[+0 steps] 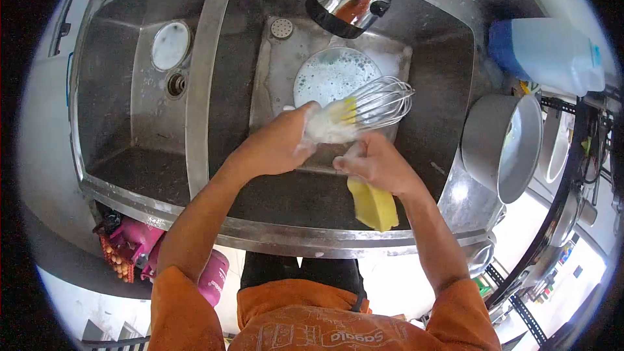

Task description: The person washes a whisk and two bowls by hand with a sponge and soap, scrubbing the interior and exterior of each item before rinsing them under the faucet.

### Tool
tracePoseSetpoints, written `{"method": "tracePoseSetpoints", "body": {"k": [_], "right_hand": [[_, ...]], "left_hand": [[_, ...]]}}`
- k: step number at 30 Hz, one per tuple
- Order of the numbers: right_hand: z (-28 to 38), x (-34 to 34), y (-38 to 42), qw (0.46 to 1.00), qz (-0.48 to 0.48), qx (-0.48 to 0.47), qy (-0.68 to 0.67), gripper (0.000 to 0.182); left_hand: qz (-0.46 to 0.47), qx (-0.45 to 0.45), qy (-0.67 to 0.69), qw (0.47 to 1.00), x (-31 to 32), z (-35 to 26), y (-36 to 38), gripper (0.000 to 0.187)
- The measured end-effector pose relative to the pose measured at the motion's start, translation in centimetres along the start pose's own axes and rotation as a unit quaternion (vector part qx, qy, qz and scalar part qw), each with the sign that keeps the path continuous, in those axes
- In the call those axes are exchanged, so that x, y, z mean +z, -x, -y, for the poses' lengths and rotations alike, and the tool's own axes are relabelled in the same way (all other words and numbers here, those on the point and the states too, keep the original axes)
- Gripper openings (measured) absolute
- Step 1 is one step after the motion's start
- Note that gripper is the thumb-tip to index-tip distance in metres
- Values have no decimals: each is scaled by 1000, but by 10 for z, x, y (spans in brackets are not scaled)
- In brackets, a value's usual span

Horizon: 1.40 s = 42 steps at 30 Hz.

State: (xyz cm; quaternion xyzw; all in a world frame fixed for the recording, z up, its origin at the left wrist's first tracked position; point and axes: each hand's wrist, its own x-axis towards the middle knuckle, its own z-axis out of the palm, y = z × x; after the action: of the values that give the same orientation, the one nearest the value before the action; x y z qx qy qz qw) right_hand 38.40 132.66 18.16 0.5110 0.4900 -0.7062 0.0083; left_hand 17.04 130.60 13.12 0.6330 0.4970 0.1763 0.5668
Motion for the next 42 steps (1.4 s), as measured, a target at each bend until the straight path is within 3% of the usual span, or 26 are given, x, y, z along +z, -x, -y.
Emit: {"method": "tracePoseSetpoints", "body": {"k": [5, 8, 11, 14, 15, 16, 18, 19, 22, 25, 28, 29, 30, 32, 35, 38, 40, 42], "right_hand": [[-15, 0, -8, 988, 2, -7, -157, 25], [-20, 2, -3, 963, -54, 23, -263, 28], [-9, -7, 16, 849, -118, -20, -514, 45], [-30, -16, 21, 794, 56, -82, -599, 33], [-31, -3, 19, 783, -16, -69, -618, 31], [-26, 6, 18, 813, -1, -100, -573, 27], [-17, 19, 11, 867, 58, -61, -491, 26], [-19, 18, 6, 892, 58, -95, -437, 27], [5, 20, 9, 956, -95, -109, -254, 30], [3, 10, 7, 966, -112, -133, -191, 37], [6, 0, 16, 878, -30, -83, -470, 48], [-9, -3, 17, 785, 55, -121, -605, 50], [-9, 0, 22, 727, 43, -137, -671, 53], [-6, -15, 24, 753, 107, -157, -630, 52], [-12, 3, 16, 715, 60, -209, -665, 52], [1, -1, 18, 914, -29, -152, -376, 54], [10, 5, 19, 964, -93, -160, -188, 38], [4, 13, 11, 959, -151, -219, -97, 24]], "left_hand": [[-46, -75, -121, 989, -4, -39, -4, 52], [-48, -141, -233, 961, -4, -48, -5, 57], [-66, -176, -255, 949, -5, -40, -1, 60], [-90, -125, -223, 963, -2, -38, 4, 58], [-117, -80, -202, 969, 4, -31, 3, 54], [-142, -34, -181, 973, 7, -27, 1, 50], [-145, -47, -173, 973, 8, -41, -2, 49], [-148, -53, -169, 973, 9, -46, -3, 49], [-174, -42, -158, 971, 12, -49, -4, 49], [-181, -39, -170, 968, 11, -63, 1, 49], [-175, -39, -166, 970, 13, -59, 3, 50], [-171, -32, -153, 973, 15, -53, 3, 50], [-169, -25, -142, 975, 18, -44, 3, 51], [-163, -15, -113, 980, 23, -29, 4, 51], [-161, -6, -93, 983, 29, -28, 9, 50], [-181, -11, -108, 977, 32, -34, 12, 49], [-189, -12, -81, 979, 39, -20, 13, 50], [-187, -4, -82, 979, 35, -36, 13, 50]]}}
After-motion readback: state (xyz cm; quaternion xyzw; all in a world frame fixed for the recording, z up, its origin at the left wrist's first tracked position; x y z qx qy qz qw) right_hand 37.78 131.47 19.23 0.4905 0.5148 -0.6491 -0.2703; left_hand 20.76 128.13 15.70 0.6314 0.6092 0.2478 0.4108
